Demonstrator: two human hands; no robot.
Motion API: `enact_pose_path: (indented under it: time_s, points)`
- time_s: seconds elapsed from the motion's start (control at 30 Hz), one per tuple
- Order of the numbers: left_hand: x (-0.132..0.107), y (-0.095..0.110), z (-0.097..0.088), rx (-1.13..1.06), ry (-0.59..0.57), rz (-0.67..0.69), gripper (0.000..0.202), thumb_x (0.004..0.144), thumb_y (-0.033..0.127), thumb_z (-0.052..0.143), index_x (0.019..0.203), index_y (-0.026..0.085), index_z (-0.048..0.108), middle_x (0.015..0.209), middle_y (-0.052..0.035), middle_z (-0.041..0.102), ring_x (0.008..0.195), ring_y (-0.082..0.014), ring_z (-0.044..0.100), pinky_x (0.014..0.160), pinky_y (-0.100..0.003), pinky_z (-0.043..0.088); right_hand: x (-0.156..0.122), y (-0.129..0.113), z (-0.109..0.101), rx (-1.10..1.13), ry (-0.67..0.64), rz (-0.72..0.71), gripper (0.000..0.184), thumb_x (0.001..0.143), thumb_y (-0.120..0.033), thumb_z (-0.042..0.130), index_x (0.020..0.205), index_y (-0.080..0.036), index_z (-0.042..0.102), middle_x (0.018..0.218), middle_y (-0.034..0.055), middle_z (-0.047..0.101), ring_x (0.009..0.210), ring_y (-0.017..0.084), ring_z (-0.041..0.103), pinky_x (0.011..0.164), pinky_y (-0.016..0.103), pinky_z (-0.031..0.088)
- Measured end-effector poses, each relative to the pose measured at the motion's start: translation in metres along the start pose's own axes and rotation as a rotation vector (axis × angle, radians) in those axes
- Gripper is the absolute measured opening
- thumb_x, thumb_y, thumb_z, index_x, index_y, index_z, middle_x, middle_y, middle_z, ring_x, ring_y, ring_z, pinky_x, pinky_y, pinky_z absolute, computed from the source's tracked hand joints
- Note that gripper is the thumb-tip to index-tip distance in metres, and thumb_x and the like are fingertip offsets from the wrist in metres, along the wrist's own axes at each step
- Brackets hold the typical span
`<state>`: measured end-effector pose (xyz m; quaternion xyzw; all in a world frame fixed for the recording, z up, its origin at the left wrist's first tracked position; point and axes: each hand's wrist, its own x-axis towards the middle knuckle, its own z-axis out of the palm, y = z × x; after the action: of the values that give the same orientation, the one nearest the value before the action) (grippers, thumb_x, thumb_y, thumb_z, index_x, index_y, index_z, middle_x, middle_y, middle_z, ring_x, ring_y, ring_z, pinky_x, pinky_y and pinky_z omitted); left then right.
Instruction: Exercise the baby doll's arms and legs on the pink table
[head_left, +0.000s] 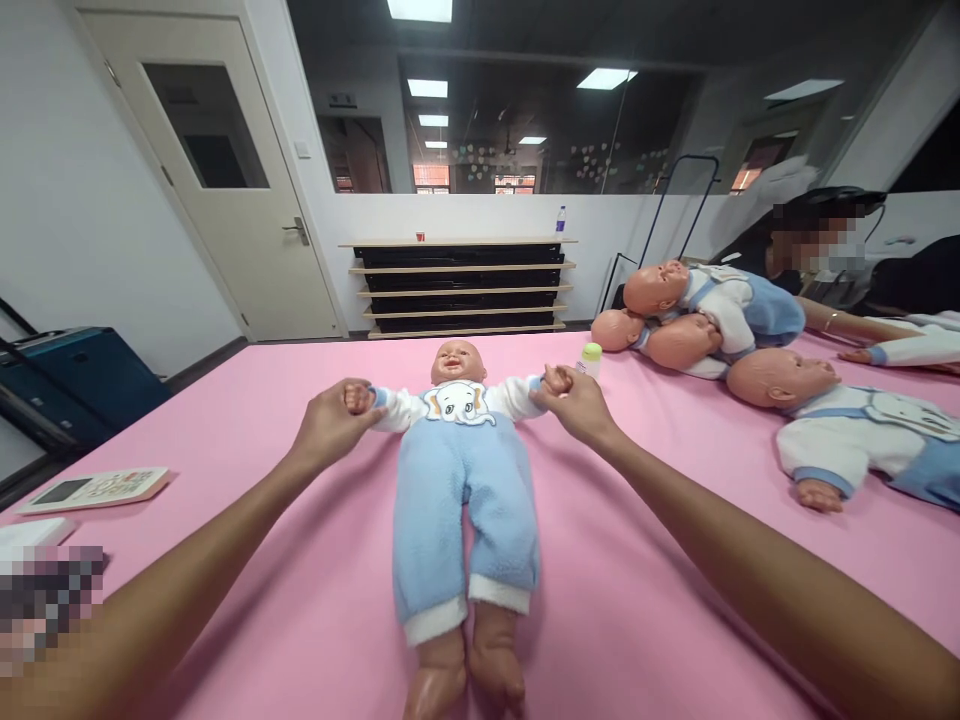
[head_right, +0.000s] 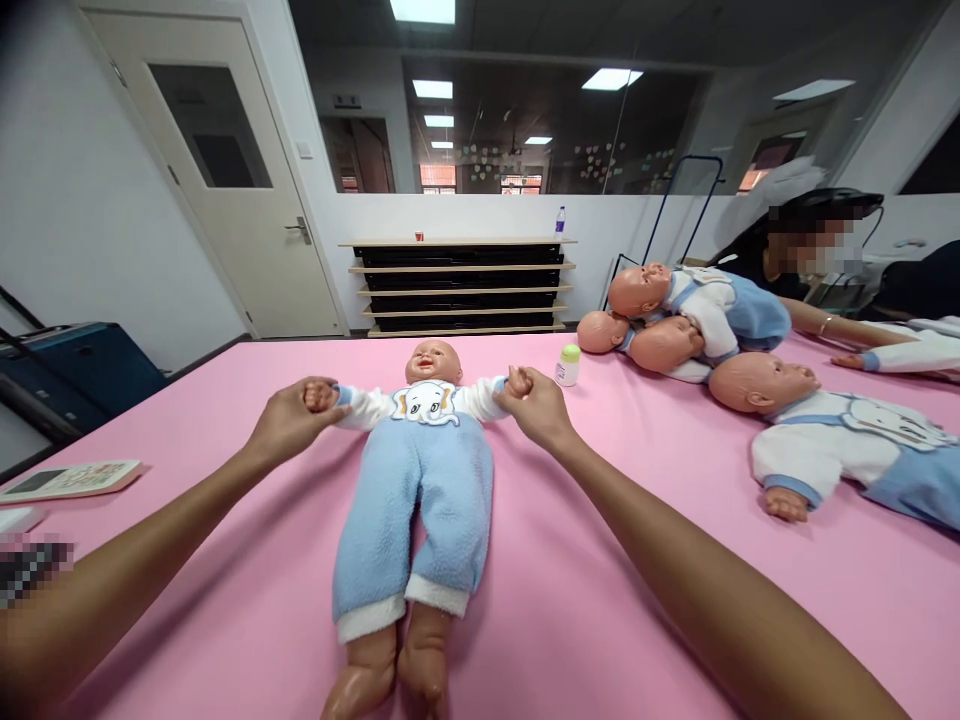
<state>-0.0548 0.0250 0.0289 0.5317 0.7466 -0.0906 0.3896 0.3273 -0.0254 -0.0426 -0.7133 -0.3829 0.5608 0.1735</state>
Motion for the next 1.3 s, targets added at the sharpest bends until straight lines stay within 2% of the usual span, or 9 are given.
enact_pose_path:
  time_s: [0.17,0.3,0.47,0.6,0.83,0.97,1.13,1.2,1.3]
  points:
    - [-0.071,-0.009,0.007,0.233,-0.122,0.129,0.043,0.087,0.042,0.054,0.125,0.022,0.058,0.109,-0.0065,0.069,0.096,-0.0238,0.065,0.082,-0.033,0.049,-0.065,0.004,-0.004,-0.196,-0.026,-0.021,0.03,0.077,-0.038,0.067,0.102,-0.02,0.068,0.097,0.0028,0.063,0.085,0.013,0.058,0.08,0.025,0.045]
    - [-0.101,-0.011,0.017,0.349,-0.207,0.188,0.034,0.095,0.035,0.039,0.12,0.02,0.054,0.109,-0.0084,0.066,0.092,-0.0234,0.064,0.078,-0.033,0.047,-0.094,0.012,0.004,-0.347,-0.134,-0.108,0.02,0.087,-0.03,0.054,0.101,-0.021,0.066,0.102,0.004,0.058,0.085,0.012,0.057,0.081,0.025,0.044]
    - [-0.109,-0.008,0.025,0.496,-0.174,0.164,0.024,0.096,0.032,0.035,0.108,0.02,0.051,0.103,-0.008,0.062,0.081,-0.022,0.063,0.071,-0.033,0.045,-0.109,0.012,0.013,-0.501,-0.196,-0.137,0.019,0.094,-0.028,0.043,0.102,-0.018,0.057,0.107,0.0057,0.053,0.081,0.011,0.055,0.075,0.024,0.044]
    - [-0.111,-0.011,0.027,0.473,-0.171,0.167,0.024,0.097,0.031,0.034,0.109,0.02,0.052,0.099,-0.0079,0.058,0.082,-0.0209,0.063,0.072,-0.032,0.046,-0.112,0.014,0.014,-0.495,-0.209,-0.145,0.023,0.095,-0.029,0.04,0.109,-0.019,0.056,0.111,0.0065,0.052,0.084,0.012,0.057,0.077,0.025,0.046]
    - [-0.114,-0.025,0.016,0.256,0.03,0.148,0.045,0.092,0.034,0.044,0.134,0.021,0.046,0.115,-0.0113,0.054,0.09,-0.0218,0.063,0.076,-0.034,0.051,-0.101,0.02,0.0,-0.369,-0.005,-0.157,0.039,0.091,-0.034,0.05,0.128,-0.021,0.052,0.116,0.0075,0.058,0.104,0.017,0.058,0.09,0.031,0.047]
    - [-0.088,-0.022,-0.001,0.201,0.155,0.173,0.041,0.088,0.042,0.052,0.121,0.017,0.056,0.108,-0.0112,0.061,0.091,-0.0235,0.062,0.078,-0.034,0.051,-0.076,0.009,-0.01,-0.288,0.106,-0.156,0.04,0.09,-0.04,0.051,0.125,-0.021,0.056,0.115,0.0067,0.063,0.1,0.017,0.061,0.089,0.03,0.047]
    - [-0.013,0.004,-0.013,0.16,0.224,0.173,0.049,0.087,0.044,0.053,0.127,0.017,0.057,0.11,-0.0092,0.067,0.095,-0.0225,0.063,0.085,-0.033,0.049,0.0,-0.008,-0.014,-0.22,0.185,-0.091,0.039,0.087,-0.048,0.054,0.113,-0.019,0.063,0.099,0.0039,0.068,0.086,0.014,0.061,0.079,0.026,0.045]
    - [0.026,0.016,-0.011,0.179,0.194,0.175,0.042,0.086,0.04,0.052,0.121,0.019,0.062,0.103,-0.0066,0.069,0.092,-0.021,0.063,0.084,-0.031,0.048,0.041,-0.012,-0.012,-0.284,0.16,-0.076,0.034,0.084,-0.046,0.057,0.096,-0.015,0.066,0.088,0.0042,0.068,0.077,0.013,0.057,0.071,0.025,0.041]
    - [0.091,0.026,0.0,0.256,0.0,0.117,0.029,0.081,0.033,0.054,0.098,0.017,0.071,0.089,-0.0059,0.071,0.079,-0.0198,0.062,0.07,-0.028,0.046,0.101,-0.011,-0.002,-0.333,-0.056,0.022,0.029,0.081,-0.04,0.061,0.076,-0.012,0.065,0.073,0.0044,0.064,0.065,0.011,0.05,0.061,0.024,0.036]
